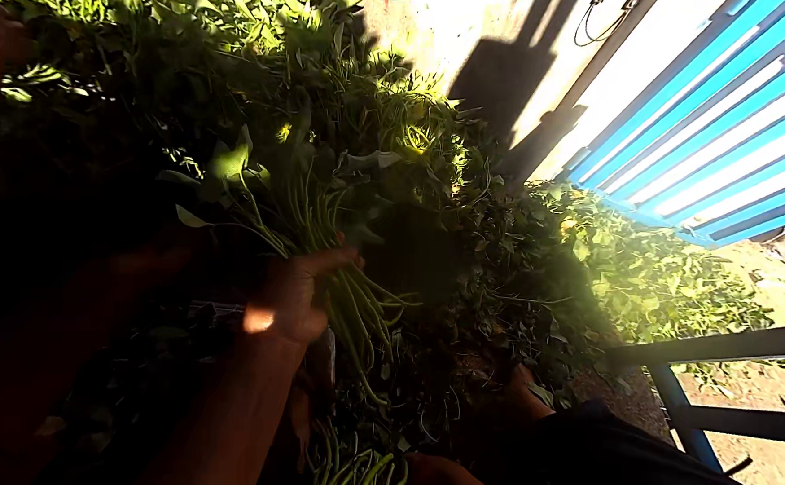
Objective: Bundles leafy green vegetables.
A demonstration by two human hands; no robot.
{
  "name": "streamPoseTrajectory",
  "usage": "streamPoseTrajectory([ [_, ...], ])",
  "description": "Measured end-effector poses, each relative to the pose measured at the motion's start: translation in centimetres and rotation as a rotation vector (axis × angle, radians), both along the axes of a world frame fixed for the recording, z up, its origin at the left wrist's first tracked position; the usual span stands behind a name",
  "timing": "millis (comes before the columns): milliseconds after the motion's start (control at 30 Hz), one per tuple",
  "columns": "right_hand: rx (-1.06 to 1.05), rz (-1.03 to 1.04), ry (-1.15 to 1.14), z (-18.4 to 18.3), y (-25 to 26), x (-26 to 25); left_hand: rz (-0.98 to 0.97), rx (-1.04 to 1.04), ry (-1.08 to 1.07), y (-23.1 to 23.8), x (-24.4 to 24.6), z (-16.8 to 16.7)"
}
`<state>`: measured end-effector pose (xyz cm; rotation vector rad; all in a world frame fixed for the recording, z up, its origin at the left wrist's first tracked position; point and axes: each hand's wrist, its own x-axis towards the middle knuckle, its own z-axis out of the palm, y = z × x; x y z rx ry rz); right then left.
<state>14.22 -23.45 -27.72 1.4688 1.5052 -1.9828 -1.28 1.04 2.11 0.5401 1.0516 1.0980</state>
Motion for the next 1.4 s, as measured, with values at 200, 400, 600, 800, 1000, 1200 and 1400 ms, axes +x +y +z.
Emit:
streamPoseTrajectory([
  [200, 0.274, -0.505, -0.859, -2.4, 3.0, 6.0, 0.021, 0.093, 0.043, 0.5, 0.3, -0.4],
  [400, -0.013, -0.434, -0.631, -6.5, 0.1, 14.1, 0.047, -0.01, 0.031, 0.6, 0.7, -0.8],
  [600, 0.015, -1.191, -0.005, 1.5, 4.4, 15.0, 0.043, -0.005, 0.027, 0.7, 1.1, -0.7],
  [800, 0.181, -1.359, 0.52, 6.3, 6.4, 17.0, 0.052, 0.0, 0.055, 0.9, 1.1, -1.0],
  [1000, 0.148, -0.907, 0.256, 6.5, 4.1, 18.1, 0.05, 0.01, 0.053, 0.7, 0.8, -1.1],
  [1200, 0.149, -0.251, -0.816, 1.3, 7.5, 15.4, 0.056, 0.02, 0.095, 0.7, 1.0, -1.0],
  [1400, 0.388, -0.701, -0.523, -3.6, 12.0, 7.7, 0.06, 0.042, 0.079, 0.4, 0.8, -0.5],
])
